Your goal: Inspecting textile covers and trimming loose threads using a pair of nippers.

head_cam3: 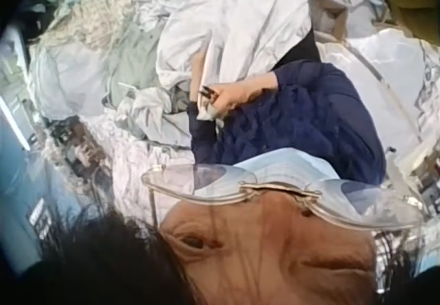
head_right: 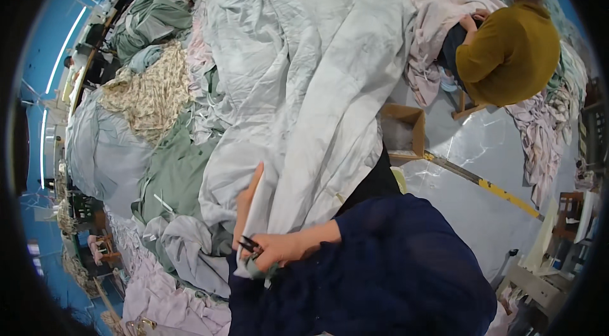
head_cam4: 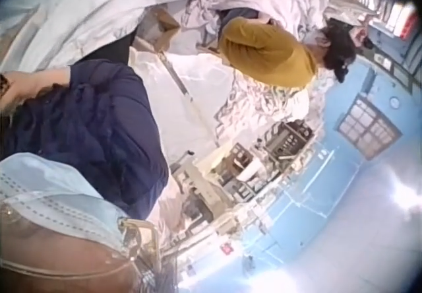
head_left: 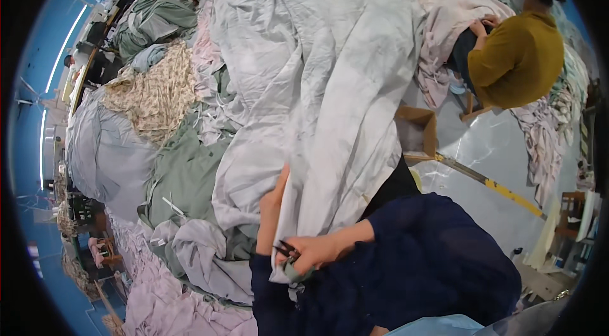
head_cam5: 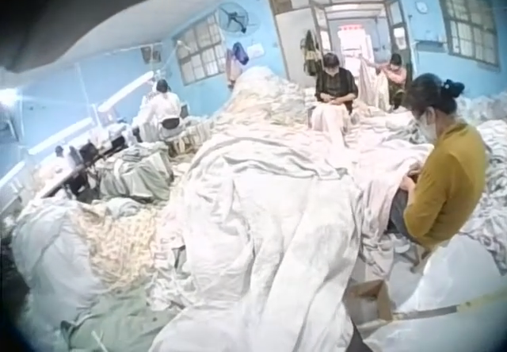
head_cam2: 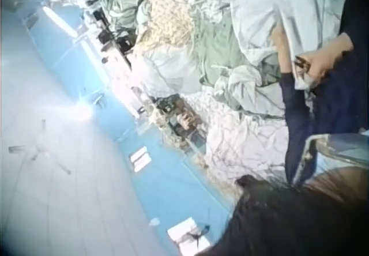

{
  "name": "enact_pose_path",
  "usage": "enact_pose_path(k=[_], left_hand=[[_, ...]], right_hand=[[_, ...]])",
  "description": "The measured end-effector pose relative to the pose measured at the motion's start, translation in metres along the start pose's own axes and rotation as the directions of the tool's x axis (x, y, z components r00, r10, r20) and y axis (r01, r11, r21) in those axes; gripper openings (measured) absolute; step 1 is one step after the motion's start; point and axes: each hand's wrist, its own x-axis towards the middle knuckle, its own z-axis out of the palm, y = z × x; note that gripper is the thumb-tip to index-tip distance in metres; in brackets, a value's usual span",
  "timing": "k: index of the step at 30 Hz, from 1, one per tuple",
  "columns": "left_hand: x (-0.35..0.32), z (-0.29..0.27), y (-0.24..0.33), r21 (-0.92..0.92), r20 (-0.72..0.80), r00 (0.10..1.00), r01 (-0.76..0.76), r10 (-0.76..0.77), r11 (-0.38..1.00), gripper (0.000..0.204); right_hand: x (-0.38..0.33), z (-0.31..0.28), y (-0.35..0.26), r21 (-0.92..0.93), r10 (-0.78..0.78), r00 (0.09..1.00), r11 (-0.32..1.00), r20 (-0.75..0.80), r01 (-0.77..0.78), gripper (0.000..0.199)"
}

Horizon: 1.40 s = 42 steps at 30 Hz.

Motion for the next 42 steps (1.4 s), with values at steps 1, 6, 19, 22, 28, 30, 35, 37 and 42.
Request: enact_pose_path(k=[1,6,19,22,28,30,35,37,42], left_hand=[[-0.003,0.006,0.000,0.095,0.057,0.998,-0.043,0.037,0.995,0.034],[0.001,-0.031,-0.013,-0.002,-0.013,0.994,0.112,-0.112,0.994,0.032],[-0.102,-0.164,-0.126,-0.922,-0.289,0.531,0.070,-0.797,0.381,0.004],[-0.120,-0.172,-0.137,-0.911,-0.313,0.519,0.073,-0.795,0.406,0.004],[-0.139,-0.168,-0.140,-0.886,-0.266,0.560,0.178,-0.785,0.428,0.007],[-0.132,-0.165,-0.142,-0.881,-0.238,0.549,0.225,-0.801,0.416,0.008],[-0.110,-0.154,-0.139,-0.881,-0.162,0.554,0.292,-0.817,0.372,0.010],[-0.115,-0.156,-0.137,-0.877,-0.174,0.553,0.290,-0.815,0.383,0.010],[-0.116,-0.149,-0.140,-0.899,-0.158,0.589,0.246,-0.793,0.362,0.012]], right_hand=[[-0.005,0.003,-0.005,0.005,-0.054,0.990,0.998,-0.133,0.055,0.042],[-0.064,-0.055,-0.019,-0.384,-0.462,0.737,0.876,-0.493,0.292,0.039],[-0.293,-0.290,-0.050,-0.154,-0.225,0.067,0.825,-0.972,0.544,0.021],[-0.343,-0.316,-0.044,-0.205,-0.274,0.057,0.828,-0.960,0.521,0.022],[-0.380,-0.342,-0.045,-0.162,-0.220,0.066,0.862,-0.973,0.481,0.018],[-0.381,-0.347,-0.043,-0.162,-0.189,0.010,0.865,-0.982,0.476,0.017],[-0.410,-0.373,-0.039,-0.195,-0.218,0.008,0.890,-0.976,0.411,0.014],[-0.396,-0.372,-0.037,-0.195,-0.212,-0.006,0.889,-0.977,0.413,0.014],[-0.399,-0.369,-0.034,-0.225,-0.207,-0.089,0.894,-0.974,0.388,0.019]])
